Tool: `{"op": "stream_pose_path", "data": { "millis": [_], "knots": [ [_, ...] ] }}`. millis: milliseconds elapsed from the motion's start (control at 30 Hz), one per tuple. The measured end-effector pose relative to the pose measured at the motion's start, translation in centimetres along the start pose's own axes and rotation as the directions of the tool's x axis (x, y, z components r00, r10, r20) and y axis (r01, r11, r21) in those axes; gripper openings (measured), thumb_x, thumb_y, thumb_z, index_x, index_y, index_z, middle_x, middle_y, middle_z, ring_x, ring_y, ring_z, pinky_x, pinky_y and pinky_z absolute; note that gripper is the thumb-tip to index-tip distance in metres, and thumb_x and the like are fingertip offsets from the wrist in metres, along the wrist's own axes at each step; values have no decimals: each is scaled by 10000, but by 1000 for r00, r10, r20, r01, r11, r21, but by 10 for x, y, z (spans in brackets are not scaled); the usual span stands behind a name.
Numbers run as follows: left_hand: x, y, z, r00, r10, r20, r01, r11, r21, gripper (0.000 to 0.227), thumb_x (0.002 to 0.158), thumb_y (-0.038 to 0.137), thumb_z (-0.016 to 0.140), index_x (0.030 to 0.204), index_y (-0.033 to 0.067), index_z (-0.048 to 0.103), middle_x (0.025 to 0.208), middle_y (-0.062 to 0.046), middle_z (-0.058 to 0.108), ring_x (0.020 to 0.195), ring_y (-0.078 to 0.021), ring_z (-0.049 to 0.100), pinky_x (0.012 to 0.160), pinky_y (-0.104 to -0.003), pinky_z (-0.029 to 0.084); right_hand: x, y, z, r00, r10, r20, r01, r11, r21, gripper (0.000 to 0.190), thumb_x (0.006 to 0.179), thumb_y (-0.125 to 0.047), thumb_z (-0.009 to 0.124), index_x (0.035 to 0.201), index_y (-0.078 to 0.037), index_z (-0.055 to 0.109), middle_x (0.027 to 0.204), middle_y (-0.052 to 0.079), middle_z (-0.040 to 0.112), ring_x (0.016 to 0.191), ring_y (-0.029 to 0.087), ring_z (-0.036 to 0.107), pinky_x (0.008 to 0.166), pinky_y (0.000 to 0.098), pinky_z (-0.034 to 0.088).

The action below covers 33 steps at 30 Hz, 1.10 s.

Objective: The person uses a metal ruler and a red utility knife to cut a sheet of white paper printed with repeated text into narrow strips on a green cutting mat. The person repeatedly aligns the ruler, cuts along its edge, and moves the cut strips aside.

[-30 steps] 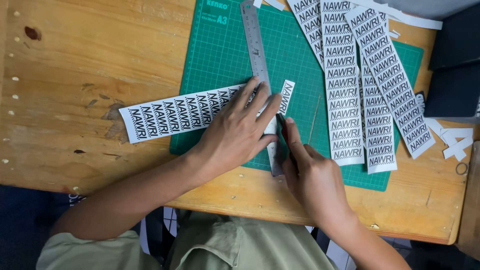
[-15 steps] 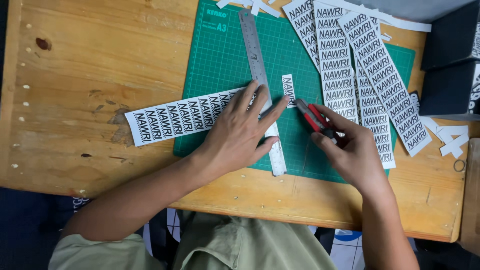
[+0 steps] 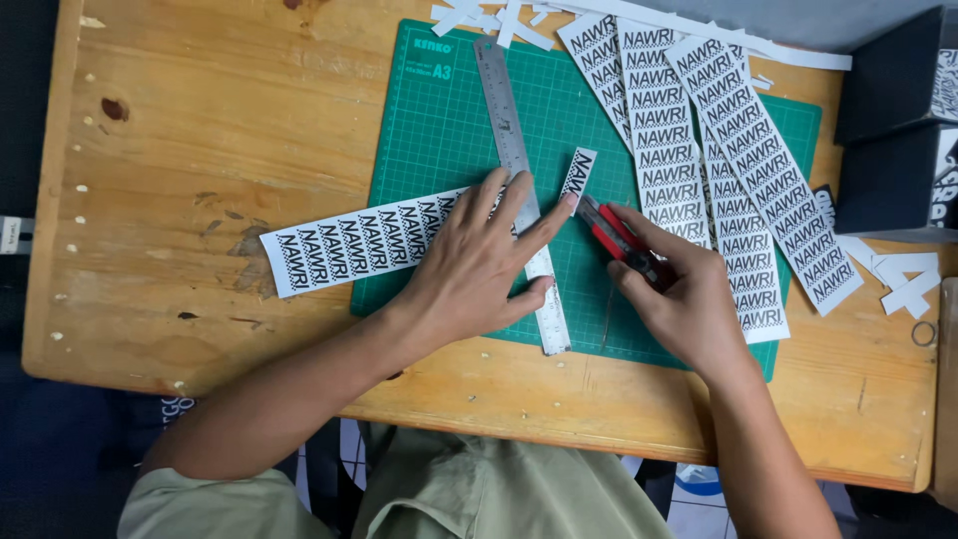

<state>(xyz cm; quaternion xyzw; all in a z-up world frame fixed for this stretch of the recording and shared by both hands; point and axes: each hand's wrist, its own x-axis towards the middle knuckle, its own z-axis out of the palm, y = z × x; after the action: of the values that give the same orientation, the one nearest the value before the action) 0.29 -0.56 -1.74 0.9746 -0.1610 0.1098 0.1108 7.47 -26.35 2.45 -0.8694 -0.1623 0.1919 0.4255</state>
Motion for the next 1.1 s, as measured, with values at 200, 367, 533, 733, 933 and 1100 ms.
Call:
{"op": "stream_pose_path", "data": {
  "millis": [200, 367, 533, 733, 933, 1100],
  "knots": [
    [9, 7, -24, 998, 54, -46, -41, 971, 237, 903, 1018, 574, 759, 1794, 263, 418, 1310, -133, 634, 1161, -333, 598, 885, -459, 465, -8, -4, -4, 990, -125, -73, 128, 991, 38, 596, 1023, -61, 748, 1617, -68, 700, 1171, -46, 747, 813, 49, 458, 692, 232, 415],
    [21, 18, -31, 995, 101, -16, -91, 943, 321, 973, 1003, 331, 768, 1852, 202, 309, 1048, -53, 650, 934, -263, 572, 807, -404, 460, -13, -7, -13, 961, -216, -173, 223, 975, 19, 570, 1027, -81, 751, 1593, -58, 688, 1379, 83, 824, 1028, 62, 633, 828, 255, 511],
    [59, 34, -37, 991, 136, 16, -130, 902, 411, 1033, 1035, 193, 804, 1884, 223, 216, 770, 32, 556, 685, -198, 530, 709, -351, 434, -18, -11, -30, 918, -235, -319, 252, 968, 13, 537, 1078, -119, 728, 1602, -27, 659, 1533, 158, 761, 1382, 176, 696, 1039, 297, 568],
    [128, 58, -23, 986, 166, -32, -144, 924, 355, 1092, 1003, 35, 741, 1885, 306, 157, 1005, -36, 716, 782, -273, 677, 750, -418, 526, -15, -1, -46, 835, -99, -541, 244, 948, 203, 562, 1086, -64, 740, 1625, 13, 600, 1612, 177, 681, 1449, 158, 620, 1195, 281, 530],
    [193, 87, 5, 977, 211, -21, -191, 919, 345, 1082, 1037, 78, 726, 1874, 303, 79, 1000, -34, 754, 784, -261, 736, 770, -429, 599, -6, 5, -62, 776, 150, -613, 225, 842, 491, 656, 1105, -42, 685, 1740, -88, 526, 816, -31, 485, 567, 72, 369, 478, 226, 395],
    [241, 104, 39, 964, 242, 107, -258, 951, 173, 1120, 1030, 42, 741, 1861, 294, 34, 936, -73, 705, 648, -331, 730, 594, -438, 563, 8, 32, -80, 792, 260, -553, 305, 616, 727, 742, 1101, -99, 698, 1788, -92, 418, 893, 11, 493, 585, 104, 477, 449, 251, 299]
  ]
}}
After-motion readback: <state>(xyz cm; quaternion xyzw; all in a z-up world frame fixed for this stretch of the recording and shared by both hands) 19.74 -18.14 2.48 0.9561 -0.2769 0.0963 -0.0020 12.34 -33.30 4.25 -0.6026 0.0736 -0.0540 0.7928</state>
